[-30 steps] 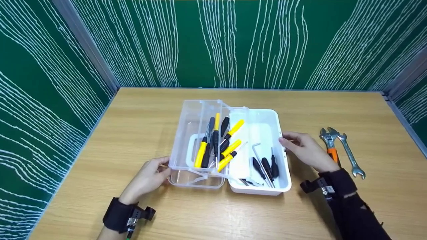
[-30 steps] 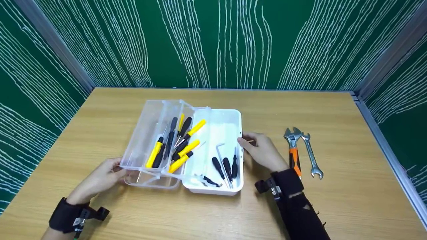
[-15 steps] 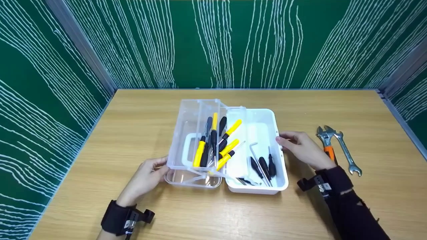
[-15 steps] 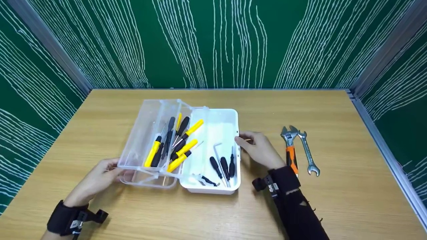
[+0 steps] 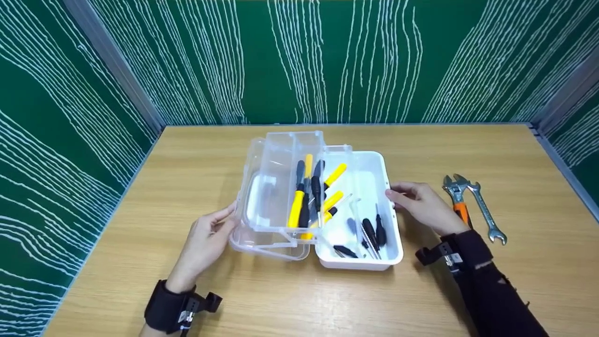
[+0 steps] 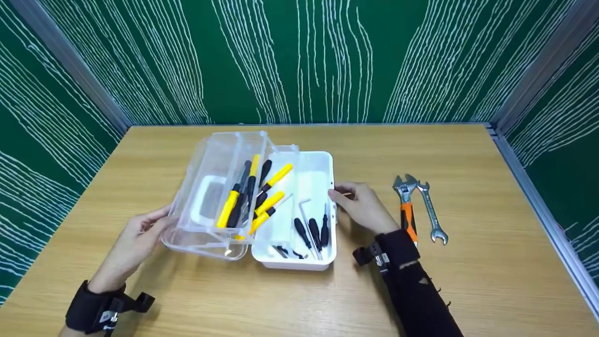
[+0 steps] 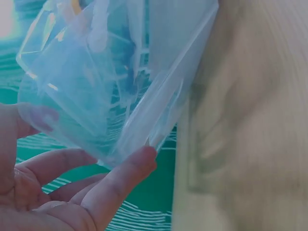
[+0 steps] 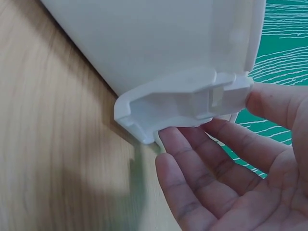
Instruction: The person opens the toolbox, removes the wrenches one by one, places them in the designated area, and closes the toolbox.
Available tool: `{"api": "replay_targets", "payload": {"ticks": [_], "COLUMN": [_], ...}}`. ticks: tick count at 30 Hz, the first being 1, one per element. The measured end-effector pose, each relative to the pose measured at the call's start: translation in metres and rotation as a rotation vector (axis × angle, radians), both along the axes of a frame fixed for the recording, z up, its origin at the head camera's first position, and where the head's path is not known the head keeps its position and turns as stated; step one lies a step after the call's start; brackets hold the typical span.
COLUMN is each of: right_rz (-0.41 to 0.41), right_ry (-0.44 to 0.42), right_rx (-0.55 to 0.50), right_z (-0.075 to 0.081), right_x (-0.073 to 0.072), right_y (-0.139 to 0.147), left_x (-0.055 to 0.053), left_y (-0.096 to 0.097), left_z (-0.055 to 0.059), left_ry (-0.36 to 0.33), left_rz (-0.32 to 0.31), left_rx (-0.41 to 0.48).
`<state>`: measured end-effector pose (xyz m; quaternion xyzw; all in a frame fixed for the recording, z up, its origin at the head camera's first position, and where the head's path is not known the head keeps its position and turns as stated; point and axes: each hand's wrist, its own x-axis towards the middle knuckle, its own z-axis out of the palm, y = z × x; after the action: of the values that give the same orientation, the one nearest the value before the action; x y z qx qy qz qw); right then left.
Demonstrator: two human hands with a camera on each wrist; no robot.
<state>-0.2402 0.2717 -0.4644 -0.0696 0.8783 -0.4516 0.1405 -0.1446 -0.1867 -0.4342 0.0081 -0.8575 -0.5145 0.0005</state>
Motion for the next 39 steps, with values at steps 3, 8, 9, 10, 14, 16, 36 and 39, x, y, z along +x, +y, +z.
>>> {"api": "replay_targets", "payload": {"ticks": [3, 8, 9, 10, 14, 16, 36, 39], "right_rz": [0.001, -0.004, -0.007, -0.009, -0.006, -0.001, -0.001, -0.002], "right_ry": [-0.007, -0.009, -0.008, -0.007, -0.013, -0.019, -0.043, -0.046], "right_rx": [-0.006, -0.019, -0.023, -0.024, -0.067, -0.087, -0.085, -0.079], "right_z": [-0.001, -0.002, -0.002, -0.002, -0.003, -0.004, -0.004, -0.004], "right_x": [0.000, -0.002, -0.002, -0.002, -0.003, -0.004, -0.005, -0.005], "right_y": [0.001, 0.002, 0.003, 0.003, 0.002, 0.002, 0.005, 0.005], "left_x": [-0.001, -0.001, -0.001, -0.001, 0.000, 0.000, -0.005, -0.006], "left_y": [0.005, 0.012, 0.013, 0.014, 0.018, 0.020, 0.034, 0.037], "left_z": [0.005, 0.012, 0.014, 0.015, 0.021, 0.023, 0.032, 0.034], "left_ry": [0.043, 0.142, 0.165, 0.186, 0.252, 0.266, 0.362, 0.385], "left_rz": [-0.008, -0.038, -0.043, -0.048, -0.076, -0.087, -0.215, -0.236], "left_rx": [0.026, 0.010, -0.002, -0.011, -0.040, -0.048, 0.078, 0.070]}}
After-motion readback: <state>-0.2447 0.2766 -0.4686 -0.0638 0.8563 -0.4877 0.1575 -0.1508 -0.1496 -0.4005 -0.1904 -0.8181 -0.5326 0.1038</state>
